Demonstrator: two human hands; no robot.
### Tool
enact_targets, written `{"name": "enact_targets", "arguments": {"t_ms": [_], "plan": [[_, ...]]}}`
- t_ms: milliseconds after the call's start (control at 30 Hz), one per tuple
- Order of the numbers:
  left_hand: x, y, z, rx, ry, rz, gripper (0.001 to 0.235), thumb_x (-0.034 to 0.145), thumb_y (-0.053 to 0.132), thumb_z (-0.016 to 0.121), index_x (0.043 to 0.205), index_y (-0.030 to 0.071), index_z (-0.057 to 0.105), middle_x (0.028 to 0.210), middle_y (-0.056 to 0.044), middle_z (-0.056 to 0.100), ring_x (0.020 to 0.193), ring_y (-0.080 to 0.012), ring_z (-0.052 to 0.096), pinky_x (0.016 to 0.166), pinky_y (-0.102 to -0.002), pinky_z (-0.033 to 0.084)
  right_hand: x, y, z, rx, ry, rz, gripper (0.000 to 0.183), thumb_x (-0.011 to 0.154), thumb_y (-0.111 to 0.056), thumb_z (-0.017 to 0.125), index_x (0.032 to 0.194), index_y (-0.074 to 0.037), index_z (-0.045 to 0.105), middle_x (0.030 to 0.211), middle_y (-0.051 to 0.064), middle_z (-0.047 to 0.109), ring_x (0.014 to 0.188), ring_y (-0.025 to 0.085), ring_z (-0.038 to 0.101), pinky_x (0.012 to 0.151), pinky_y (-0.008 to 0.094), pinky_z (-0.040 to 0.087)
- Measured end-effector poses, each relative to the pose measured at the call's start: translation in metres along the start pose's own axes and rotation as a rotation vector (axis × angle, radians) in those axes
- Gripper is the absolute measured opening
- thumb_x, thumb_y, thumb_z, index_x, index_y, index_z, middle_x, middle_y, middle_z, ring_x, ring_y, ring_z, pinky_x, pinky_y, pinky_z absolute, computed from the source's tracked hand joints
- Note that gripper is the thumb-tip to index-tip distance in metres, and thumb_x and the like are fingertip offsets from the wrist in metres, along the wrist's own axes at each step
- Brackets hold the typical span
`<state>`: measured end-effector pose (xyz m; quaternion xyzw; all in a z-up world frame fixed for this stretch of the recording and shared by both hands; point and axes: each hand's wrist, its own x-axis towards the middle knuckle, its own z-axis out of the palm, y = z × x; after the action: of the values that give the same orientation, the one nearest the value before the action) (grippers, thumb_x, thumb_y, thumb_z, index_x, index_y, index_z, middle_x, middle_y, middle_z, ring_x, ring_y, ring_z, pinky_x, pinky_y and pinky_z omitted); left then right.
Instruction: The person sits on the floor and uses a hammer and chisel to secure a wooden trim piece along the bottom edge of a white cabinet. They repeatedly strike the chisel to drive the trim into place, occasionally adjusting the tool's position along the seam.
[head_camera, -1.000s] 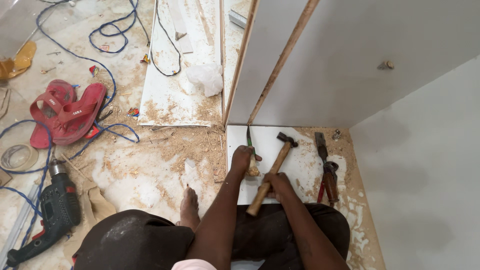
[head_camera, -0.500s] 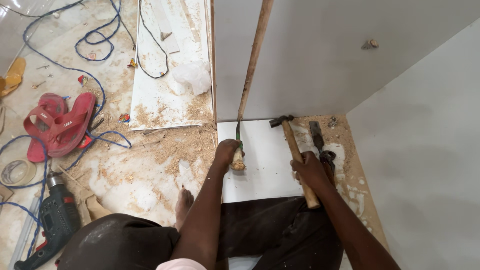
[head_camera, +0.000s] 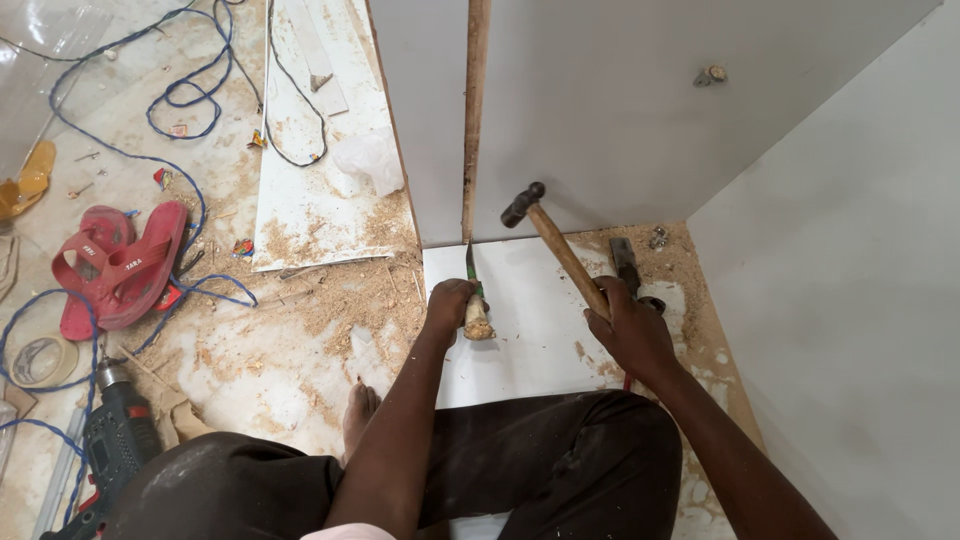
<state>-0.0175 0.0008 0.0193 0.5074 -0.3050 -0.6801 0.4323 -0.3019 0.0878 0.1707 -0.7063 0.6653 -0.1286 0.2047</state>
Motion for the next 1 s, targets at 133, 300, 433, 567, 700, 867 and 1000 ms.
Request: {"name": "enact_targets", "arguments": {"t_ms": [133, 300, 433, 567, 700, 867, 1000], "plan": [[0.003, -0.002, 0.005, 0.0, 0.0, -0.003, 0.027, 0.099, 0.015, 0.057, 0.099, -0.01, 0.065, 0.075, -0.019, 0.069, 0.059, -0.0255, 0.067, 0.056, -0.037, 0.057, -0.001, 0.006, 0.0, -0.046, 0.043, -0.059, 0.056, 0.094, -0.031, 0.066, 0.141, -0.012, 0.042, 0.083, 0.01, 0.072, 0.06, 0.024, 0.069, 0.054, 0.042, 0.055], [-0.002, 0.002, 0.014, 0.003, 0.02, -0.012, 0.026, 0.098, 0.015, 0.058, 0.097, -0.009, 0.065, 0.075, -0.019, 0.07, 0.057, -0.0249, 0.067, 0.053, -0.036, 0.057, -0.005, 0.014, -0.006, -0.055, 0.154, -0.21, 0.052, 0.091, -0.028, 0.068, 0.138, -0.012, 0.052, 0.084, 0.008, 0.072, 0.062, 0.023, 0.069, 0.051, 0.039, 0.054], [0.004, -0.001, 0.016, 0.017, 0.024, -0.031, 0.026, 0.098, 0.016, 0.058, 0.097, -0.009, 0.065, 0.076, -0.019, 0.07, 0.057, -0.025, 0.068, 0.051, -0.036, 0.057, -0.008, 0.021, -0.009, -0.067, 0.216, -0.275, 0.04, 0.091, -0.033, 0.071, 0.123, -0.011, 0.06, 0.088, 0.005, 0.072, 0.066, 0.021, 0.069, 0.056, 0.037, 0.055], [0.012, -0.011, 0.01, 0.036, 0.026, 0.006, 0.026, 0.098, 0.015, 0.058, 0.096, -0.01, 0.067, 0.075, -0.018, 0.067, 0.054, -0.0246, 0.063, 0.047, -0.037, 0.053, -0.008, 0.037, -0.007, -0.202, 0.191, -0.307, 0.032, 0.082, -0.033, 0.077, 0.105, -0.015, 0.064, 0.085, 0.002, 0.07, 0.066, 0.02, 0.069, 0.057, 0.037, 0.055], [0.012, -0.007, 0.008, 0.025, 0.038, -0.048, 0.025, 0.097, 0.016, 0.059, 0.095, -0.007, 0.067, 0.075, -0.019, 0.07, 0.057, -0.0255, 0.067, 0.05, -0.037, 0.056, -0.015, 0.055, -0.002, -0.325, 0.122, -0.535, 0.034, 0.07, -0.03, 0.083, 0.095, -0.016, 0.065, 0.079, 0.002, 0.067, 0.067, 0.022, 0.067, 0.057, 0.04, 0.054], [0.01, -0.005, 0.01, 0.012, 0.035, -0.049, 0.024, 0.096, 0.016, 0.061, 0.094, -0.007, 0.066, 0.075, -0.019, 0.07, 0.057, -0.0263, 0.068, 0.05, -0.038, 0.056, -0.008, 0.053, 0.011, -0.433, -0.018, -0.766, 0.028, 0.073, -0.027, 0.081, 0.091, -0.016, 0.063, 0.077, 0.001, 0.064, 0.071, 0.021, 0.067, 0.058, 0.041, 0.054], [0.013, -0.009, 0.009, -0.018, 0.034, -0.036, 0.025, 0.096, 0.016, 0.063, 0.094, -0.008, 0.065, 0.074, -0.019, 0.07, 0.056, -0.0264, 0.067, 0.05, -0.038, 0.055, 0.007, 0.048, 0.011, -0.507, -0.143, -0.545, 0.031, 0.074, -0.032, 0.082, 0.092, -0.016, 0.063, 0.079, 0.0, 0.063, 0.073, 0.021, 0.068, 0.06, 0.04, 0.055]]}}
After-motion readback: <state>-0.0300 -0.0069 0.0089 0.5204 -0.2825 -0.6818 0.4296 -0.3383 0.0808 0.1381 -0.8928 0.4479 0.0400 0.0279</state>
